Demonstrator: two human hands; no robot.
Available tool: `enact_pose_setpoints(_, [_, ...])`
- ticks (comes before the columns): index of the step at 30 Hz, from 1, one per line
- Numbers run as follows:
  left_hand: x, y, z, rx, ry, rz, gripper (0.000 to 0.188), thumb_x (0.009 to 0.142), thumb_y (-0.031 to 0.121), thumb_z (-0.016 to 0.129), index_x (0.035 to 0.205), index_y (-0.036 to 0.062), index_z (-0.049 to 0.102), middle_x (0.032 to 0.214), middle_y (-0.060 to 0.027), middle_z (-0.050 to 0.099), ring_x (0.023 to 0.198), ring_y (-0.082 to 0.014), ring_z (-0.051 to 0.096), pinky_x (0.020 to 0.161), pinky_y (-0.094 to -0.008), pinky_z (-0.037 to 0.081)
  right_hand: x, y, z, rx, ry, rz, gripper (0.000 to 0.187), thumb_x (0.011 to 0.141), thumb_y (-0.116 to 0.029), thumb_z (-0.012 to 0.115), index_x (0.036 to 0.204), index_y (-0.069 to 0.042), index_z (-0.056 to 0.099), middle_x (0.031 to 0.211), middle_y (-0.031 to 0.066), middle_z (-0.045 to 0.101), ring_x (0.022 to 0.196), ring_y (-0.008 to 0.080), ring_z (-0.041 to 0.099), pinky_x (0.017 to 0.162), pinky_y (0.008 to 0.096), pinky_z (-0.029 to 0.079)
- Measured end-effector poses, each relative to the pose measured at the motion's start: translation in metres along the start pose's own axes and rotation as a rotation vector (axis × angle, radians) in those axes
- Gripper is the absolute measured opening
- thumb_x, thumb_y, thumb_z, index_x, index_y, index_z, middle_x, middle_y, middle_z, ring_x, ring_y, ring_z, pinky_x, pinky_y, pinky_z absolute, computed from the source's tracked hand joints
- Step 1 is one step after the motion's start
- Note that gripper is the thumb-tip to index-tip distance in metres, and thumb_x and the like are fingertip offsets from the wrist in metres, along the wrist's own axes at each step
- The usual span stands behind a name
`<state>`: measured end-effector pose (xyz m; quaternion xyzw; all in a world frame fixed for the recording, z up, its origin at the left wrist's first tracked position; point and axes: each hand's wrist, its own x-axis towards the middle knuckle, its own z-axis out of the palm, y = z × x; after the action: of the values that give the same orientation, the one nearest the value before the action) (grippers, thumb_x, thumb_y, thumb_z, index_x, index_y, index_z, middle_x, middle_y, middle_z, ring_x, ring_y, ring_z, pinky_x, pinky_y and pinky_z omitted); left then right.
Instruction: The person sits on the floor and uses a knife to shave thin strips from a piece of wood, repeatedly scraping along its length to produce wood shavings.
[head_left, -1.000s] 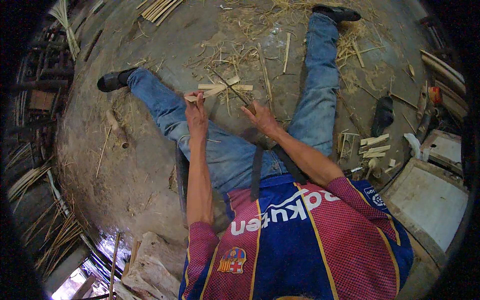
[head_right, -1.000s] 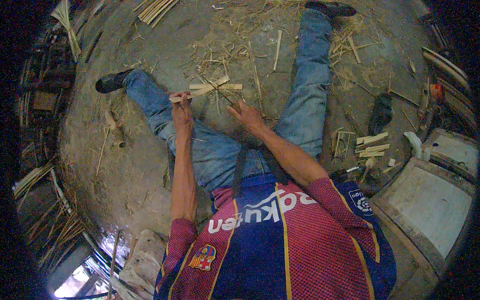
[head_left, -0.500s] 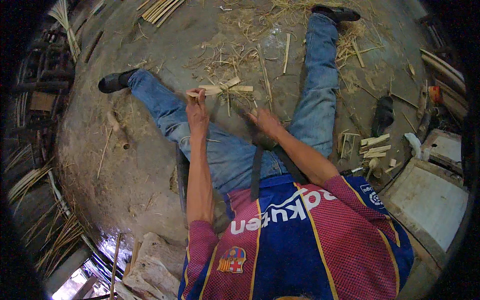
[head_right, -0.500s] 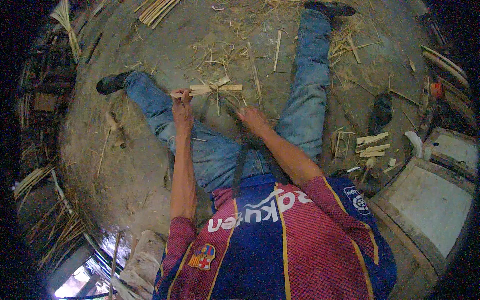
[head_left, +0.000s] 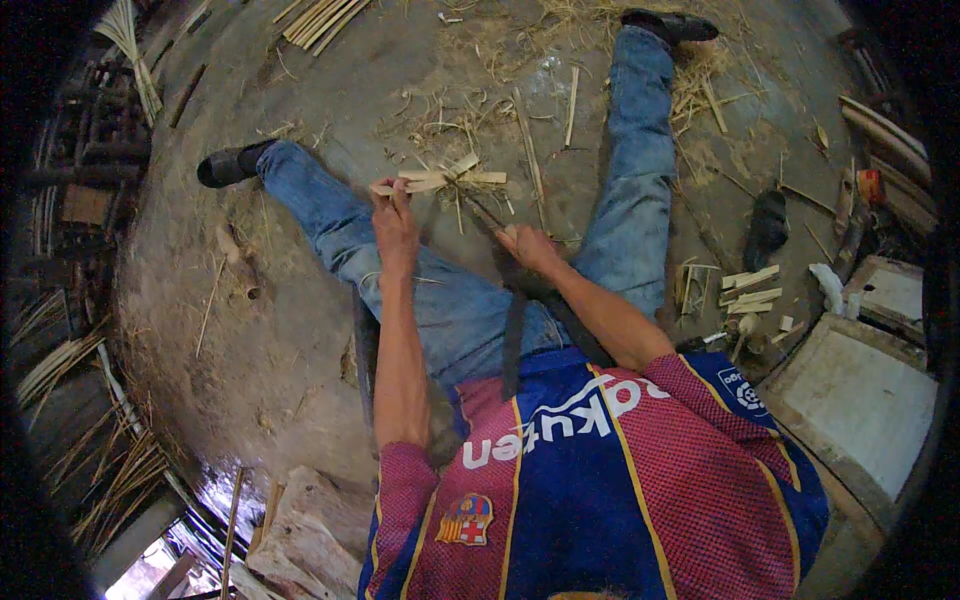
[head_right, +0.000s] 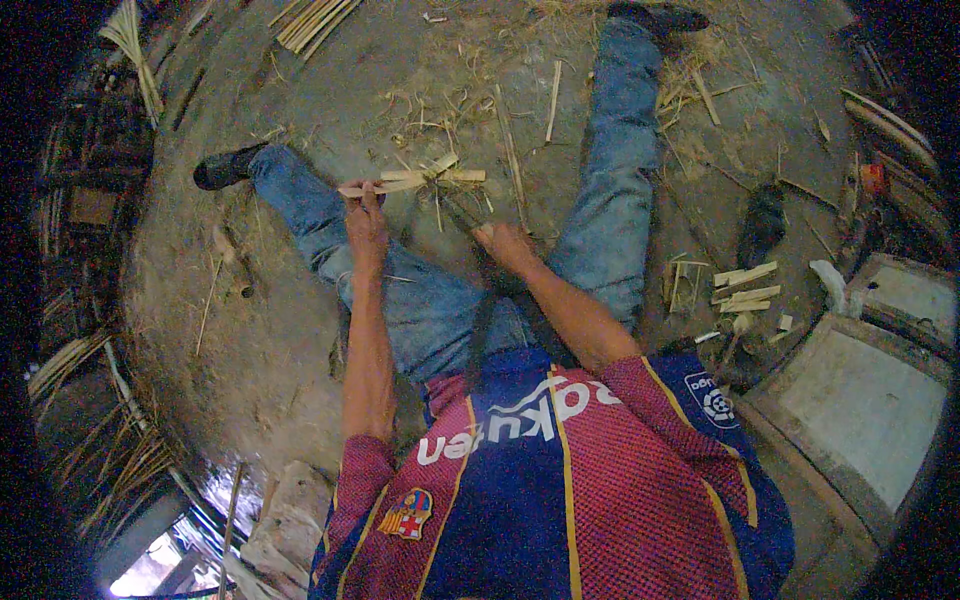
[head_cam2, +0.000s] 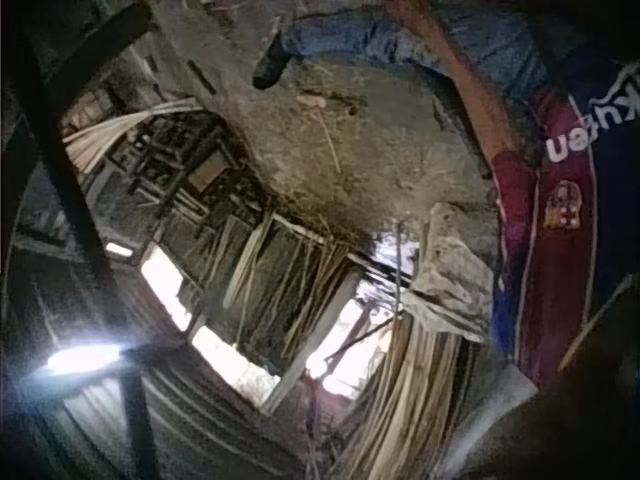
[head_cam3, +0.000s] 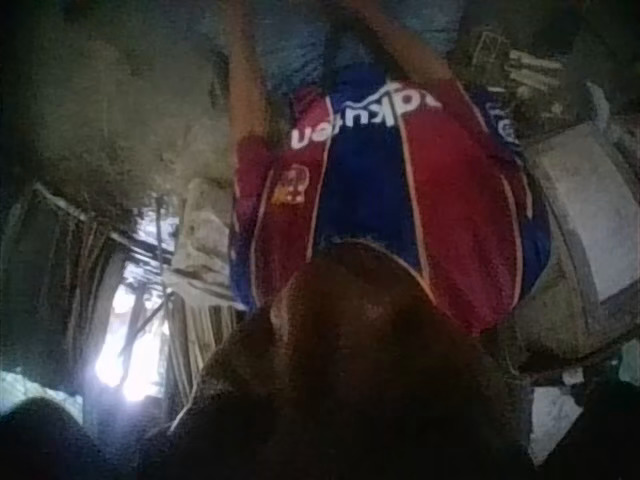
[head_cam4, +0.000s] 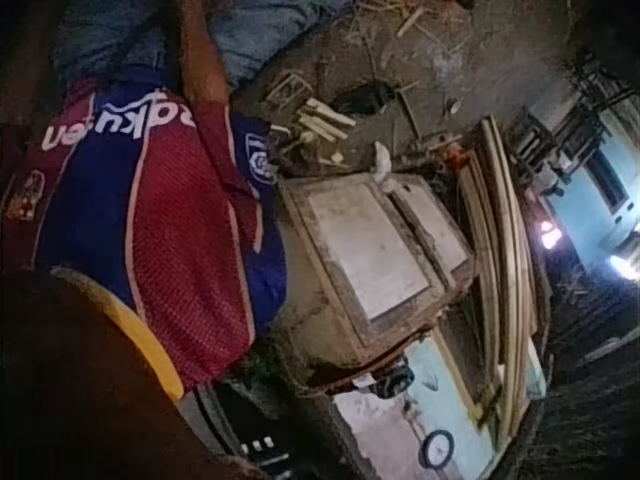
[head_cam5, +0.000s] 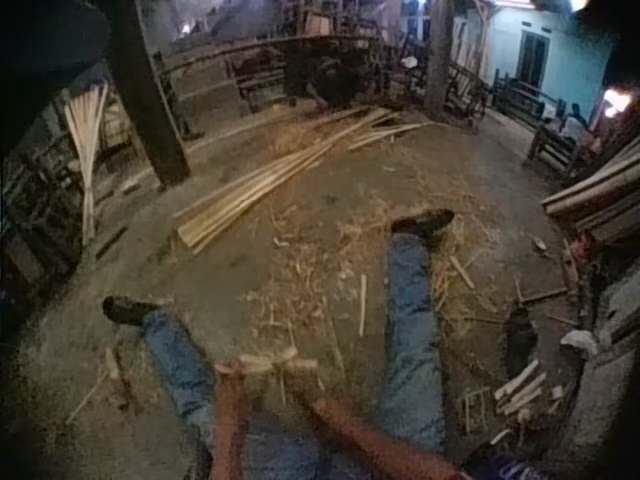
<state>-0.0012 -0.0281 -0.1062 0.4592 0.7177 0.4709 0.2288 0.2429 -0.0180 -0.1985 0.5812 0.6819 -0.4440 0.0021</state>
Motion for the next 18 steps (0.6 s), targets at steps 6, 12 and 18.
enact_pose_setpoints(6, [-0.046,0.043,-0.012,-0.332,0.179,-0.006,0.032,0.105,0.029,0.036,0.117,0.0015,0.047,0.118,-0.0175,0.058,0.109,-0.0281,0.058,0.093,-0.0395,0.048,0.007,0.01,-0.008,-0.197,0.111,-0.013,0.06,0.092,-0.06,0.048,0.109,-0.004,0.062,0.097,0.0231,0.067,0.096,0.0468,0.062,0.085,0.0537,0.047])
enact_pose_setpoints(12, [-0.096,0.069,-0.026,-0.82,0.291,-0.275,0.027,0.103,0.02,0.042,0.123,0.0021,0.046,0.126,-0.0156,0.053,0.115,-0.0244,0.055,0.1,-0.0397,0.049,0.016,-0.034,-0.032,0.752,-0.154,0.045,0.052,0.09,-0.057,0.056,0.094,-0.006,0.061,0.077,0.0093,0.063,0.062,0.0195,0.059,0.055,0.0383,0.047])
enact_pose_setpoints(18, [-0.135,0.061,-0.044,-1.016,-0.211,-0.57,0.05,0.096,0.02,0.057,0.137,-0.0023,0.04,0.129,-0.0194,0.055,0.117,-0.0307,0.057,0.1,-0.0414,0.05,0.009,-0.078,-0.074,1.299,-0.253,-0.106,0.039,0.086,-0.042,0.069,0.093,-0.004,0.061,0.077,0.0064,0.065,0.047,0.0073,0.05,0.039,0.0233,0.039])
